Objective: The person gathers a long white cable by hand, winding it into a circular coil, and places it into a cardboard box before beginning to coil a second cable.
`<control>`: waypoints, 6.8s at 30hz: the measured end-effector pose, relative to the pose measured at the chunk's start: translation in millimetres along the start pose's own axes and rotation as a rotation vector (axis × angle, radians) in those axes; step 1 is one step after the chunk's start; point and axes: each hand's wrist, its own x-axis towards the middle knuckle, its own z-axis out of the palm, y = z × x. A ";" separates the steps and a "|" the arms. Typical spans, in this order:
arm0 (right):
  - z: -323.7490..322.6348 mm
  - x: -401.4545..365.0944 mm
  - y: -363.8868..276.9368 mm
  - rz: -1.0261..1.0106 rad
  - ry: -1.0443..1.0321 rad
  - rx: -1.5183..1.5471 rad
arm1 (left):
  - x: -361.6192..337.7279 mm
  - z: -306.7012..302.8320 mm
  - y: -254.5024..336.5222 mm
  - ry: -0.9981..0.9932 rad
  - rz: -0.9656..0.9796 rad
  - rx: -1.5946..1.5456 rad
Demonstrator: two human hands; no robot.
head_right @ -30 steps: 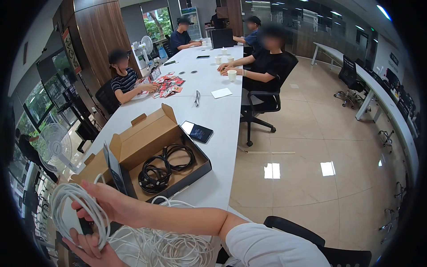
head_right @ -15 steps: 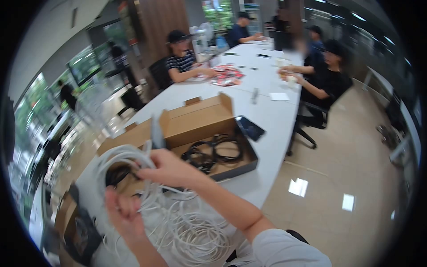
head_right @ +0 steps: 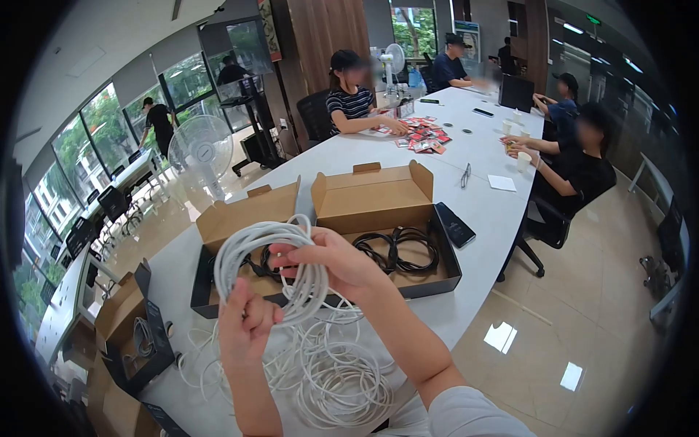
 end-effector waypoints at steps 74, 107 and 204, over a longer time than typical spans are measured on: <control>37.1 -10.3 23.1 -0.932 0.405 -1.338 | 32.6 -41.8 -6.9 0.359 0.206 -0.246; 14.2 36.1 87.4 0.435 -0.212 -0.106 | 9.8 -30.7 23.2 0.498 0.645 -0.279; 11.7 1.5 18.7 -0.306 -0.148 -0.742 | -4.9 -3.9 19.1 0.555 0.472 -0.068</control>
